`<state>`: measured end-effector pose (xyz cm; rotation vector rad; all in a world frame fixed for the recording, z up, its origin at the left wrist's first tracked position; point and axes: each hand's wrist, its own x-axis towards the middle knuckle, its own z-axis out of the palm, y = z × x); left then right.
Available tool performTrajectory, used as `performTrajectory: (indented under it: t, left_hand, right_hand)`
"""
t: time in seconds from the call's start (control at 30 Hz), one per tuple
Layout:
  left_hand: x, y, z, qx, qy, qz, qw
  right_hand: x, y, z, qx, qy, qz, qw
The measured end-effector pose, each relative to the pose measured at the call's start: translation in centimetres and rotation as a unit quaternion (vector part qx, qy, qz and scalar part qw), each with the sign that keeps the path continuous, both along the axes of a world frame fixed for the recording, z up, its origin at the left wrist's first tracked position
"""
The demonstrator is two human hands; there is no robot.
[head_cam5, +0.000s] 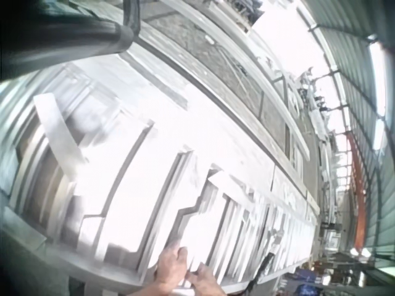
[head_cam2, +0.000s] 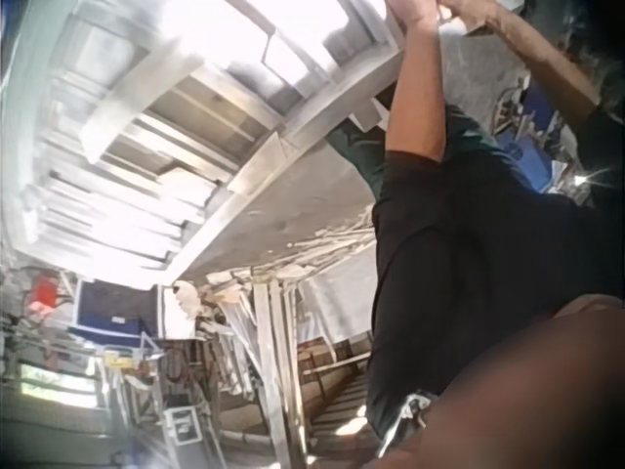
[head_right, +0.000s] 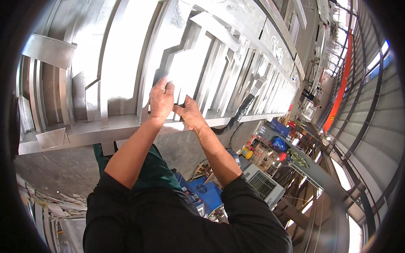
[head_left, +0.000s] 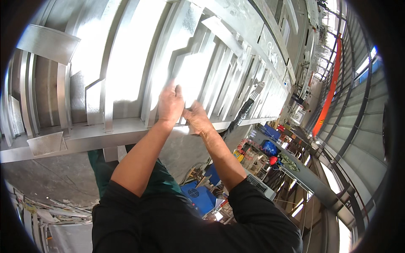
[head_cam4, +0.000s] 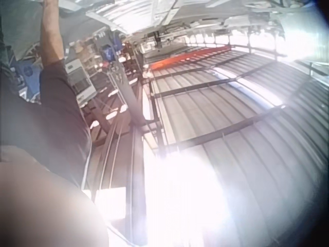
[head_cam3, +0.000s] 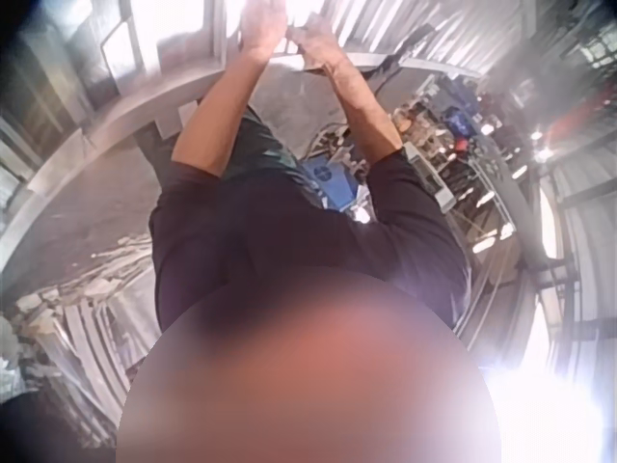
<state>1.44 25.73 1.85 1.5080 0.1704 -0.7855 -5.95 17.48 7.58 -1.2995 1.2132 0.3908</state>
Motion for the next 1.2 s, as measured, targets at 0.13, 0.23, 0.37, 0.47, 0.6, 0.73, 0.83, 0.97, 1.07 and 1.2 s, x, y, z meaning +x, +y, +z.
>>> performTrajectory:
  t: [0.13,0.23,0.37,0.47,0.6,0.73,0.83,0.97,1.07,1.2]
  left_hand:
    - [0.0,-0.1,0.4,0.015,-0.006,0.007,1.000]
    - [0.1,-0.2,0.7,0.018,-0.011,0.020,1.000]
    - [0.1,-0.2,0.9,0.031,-0.012,0.013,0.999]
    - [0.1,-0.2,0.8,0.024,-0.011,0.022,0.999]
    - [-0.1,-0.2,0.6,0.009,-0.006,0.034,0.999]
    - [-0.1,-0.1,0.1,0.005,-0.023,0.019,1.000]
    - [-0.1,-0.1,-0.1,0.031,-0.025,-0.013,0.999]
    - [0.1,-0.1,0.2,0.021,-0.024,-0.007,0.999]
    - [0.1,-0.2,0.6,0.018,-0.040,0.027,0.999]
    - [0.1,-0.2,0.7,0.029,-0.040,0.023,0.999]
  right_hand:
    - [0.0,-0.7,0.3,0.031,0.028,0.013,0.999]
    - [-0.1,-0.8,0.2,0.033,0.026,0.025,0.999]
    - [0.0,-0.5,0.3,0.039,0.009,-0.003,0.999]
    - [0.4,-0.5,0.6,0.042,0.026,0.001,0.999]
    - [0.4,-0.3,1.0,-0.019,0.028,0.057,0.998]
    - [-2.6,-3.1,2.1,-0.311,-0.052,0.224,0.922]
    - [-7.0,-11.8,4.4,-0.596,-0.015,0.146,0.789]
    - [-13.7,-23.0,5.1,-0.619,0.112,0.148,0.763]
    - [-16.3,-25.9,3.2,-0.443,0.080,-0.007,0.893]
    - [-17.1,-26.2,2.4,-0.400,0.059,-0.048,0.914]
